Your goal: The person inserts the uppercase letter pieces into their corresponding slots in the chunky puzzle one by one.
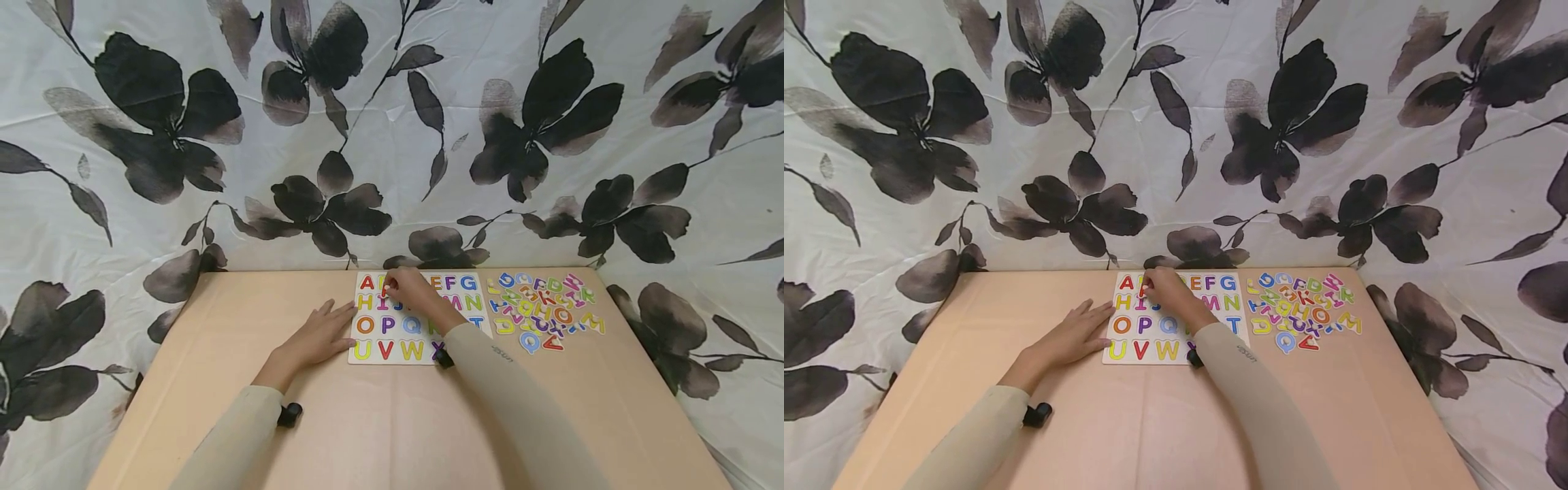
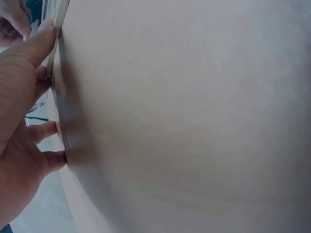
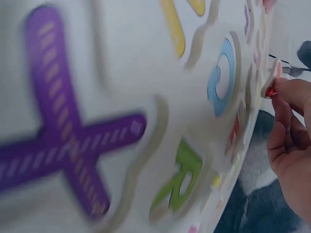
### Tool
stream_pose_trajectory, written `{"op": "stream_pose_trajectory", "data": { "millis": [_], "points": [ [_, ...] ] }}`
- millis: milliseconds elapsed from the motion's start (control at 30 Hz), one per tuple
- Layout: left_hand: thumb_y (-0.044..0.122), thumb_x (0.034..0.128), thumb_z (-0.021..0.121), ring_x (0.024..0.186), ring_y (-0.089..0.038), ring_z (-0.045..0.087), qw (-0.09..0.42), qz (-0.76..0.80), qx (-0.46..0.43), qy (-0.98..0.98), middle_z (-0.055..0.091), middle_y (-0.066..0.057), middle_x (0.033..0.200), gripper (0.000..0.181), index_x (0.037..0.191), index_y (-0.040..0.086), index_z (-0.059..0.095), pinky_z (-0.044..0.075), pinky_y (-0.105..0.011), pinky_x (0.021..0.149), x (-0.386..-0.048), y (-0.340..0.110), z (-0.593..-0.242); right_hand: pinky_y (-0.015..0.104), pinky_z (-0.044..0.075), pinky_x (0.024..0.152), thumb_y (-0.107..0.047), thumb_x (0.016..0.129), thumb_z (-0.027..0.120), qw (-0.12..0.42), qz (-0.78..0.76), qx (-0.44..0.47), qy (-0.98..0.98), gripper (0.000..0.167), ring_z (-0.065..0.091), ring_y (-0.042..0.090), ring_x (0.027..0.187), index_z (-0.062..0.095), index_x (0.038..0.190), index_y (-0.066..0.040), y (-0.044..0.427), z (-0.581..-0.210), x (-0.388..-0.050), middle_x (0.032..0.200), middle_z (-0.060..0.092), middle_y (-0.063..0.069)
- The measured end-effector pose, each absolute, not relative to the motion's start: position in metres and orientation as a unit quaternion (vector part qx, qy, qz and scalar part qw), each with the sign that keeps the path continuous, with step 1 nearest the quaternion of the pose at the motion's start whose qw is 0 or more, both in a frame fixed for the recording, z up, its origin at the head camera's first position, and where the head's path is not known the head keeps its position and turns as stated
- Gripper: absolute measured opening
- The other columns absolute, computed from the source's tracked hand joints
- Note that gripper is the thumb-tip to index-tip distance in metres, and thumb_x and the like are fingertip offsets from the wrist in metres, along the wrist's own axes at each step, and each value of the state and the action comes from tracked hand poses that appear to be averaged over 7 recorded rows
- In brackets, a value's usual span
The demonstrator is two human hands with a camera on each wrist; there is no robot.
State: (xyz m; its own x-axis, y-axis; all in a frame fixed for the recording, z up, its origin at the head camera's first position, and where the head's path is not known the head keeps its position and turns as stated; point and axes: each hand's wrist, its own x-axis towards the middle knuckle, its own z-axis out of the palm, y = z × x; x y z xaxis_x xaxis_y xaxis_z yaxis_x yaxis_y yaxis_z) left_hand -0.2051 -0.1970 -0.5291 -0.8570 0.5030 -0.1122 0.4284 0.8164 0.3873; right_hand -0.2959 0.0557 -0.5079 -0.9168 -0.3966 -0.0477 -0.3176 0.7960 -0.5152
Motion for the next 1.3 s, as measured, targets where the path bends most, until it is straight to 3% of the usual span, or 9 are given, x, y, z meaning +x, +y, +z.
{"op": "stream_pose_trajectory", "data": {
  "millis": [167, 467, 700, 1300],
  "points": [
    [0.047, 0.0992, 0.066, 0.156, -0.049, 0.019, 0.102, 0.177, 0.246, 0.947, 0.031, -0.004, 0.17, 0.076, 0.161, 0.013, 0.037, 0.021, -0.074, 0.12, -0.204, -0.197, -0.528, 0.023, 0.051, 0.071, -0.018, 0.101, 0.067, 0.056, -0.241, -0.201, 0.948, 0.006, 0.058, 0.013, 0.083, 0.072, 0.103, -0.015, 0.038, -0.515, -0.305, 0.092, 0.062, -0.001],
    [0.046, 0.0995, 0.066, 0.155, -0.051, 0.02, 0.098, 0.172, 0.253, 0.947, 0.032, -0.006, 0.169, 0.076, 0.161, 0.012, 0.038, 0.023, -0.075, 0.118, -0.201, -0.197, -0.527, 0.022, 0.049, 0.067, -0.014, 0.1, 0.068, 0.045, -0.211, -0.186, 0.959, 0.004, 0.057, 0.013, 0.083, 0.071, 0.101, -0.012, 0.011, -0.516, -0.313, 0.091, 0.062, 0.001],
    [0.045, 0.0991, 0.066, 0.155, -0.051, 0.02, 0.1, 0.179, 0.251, 0.946, 0.032, -0.005, 0.169, 0.076, 0.16, 0.011, 0.038, 0.021, -0.074, 0.12, -0.2, -0.197, -0.531, 0.023, 0.051, 0.067, -0.014, 0.101, 0.068, 0.048, -0.224, -0.163, 0.96, 0.006, 0.06, 0.012, 0.082, 0.072, 0.103, -0.012, 0.003, -0.526, -0.316, 0.094, 0.065, 0.001],
    [0.046, 0.099, 0.066, 0.155, -0.05, 0.021, 0.095, 0.174, 0.25, 0.948, 0.034, -0.006, 0.169, 0.076, 0.16, 0.011, 0.039, 0.022, -0.074, 0.119, -0.203, -0.195, -0.528, 0.03, 0.056, 0.081, -0.016, 0.1, 0.069, 0.026, -0.2, -0.16, 0.966, 0.009, 0.064, 0.016, 0.09, 0.074, 0.105, -0.01, -0.007, -0.523, -0.319, 0.101, 0.072, 0.004]
  ]
}}
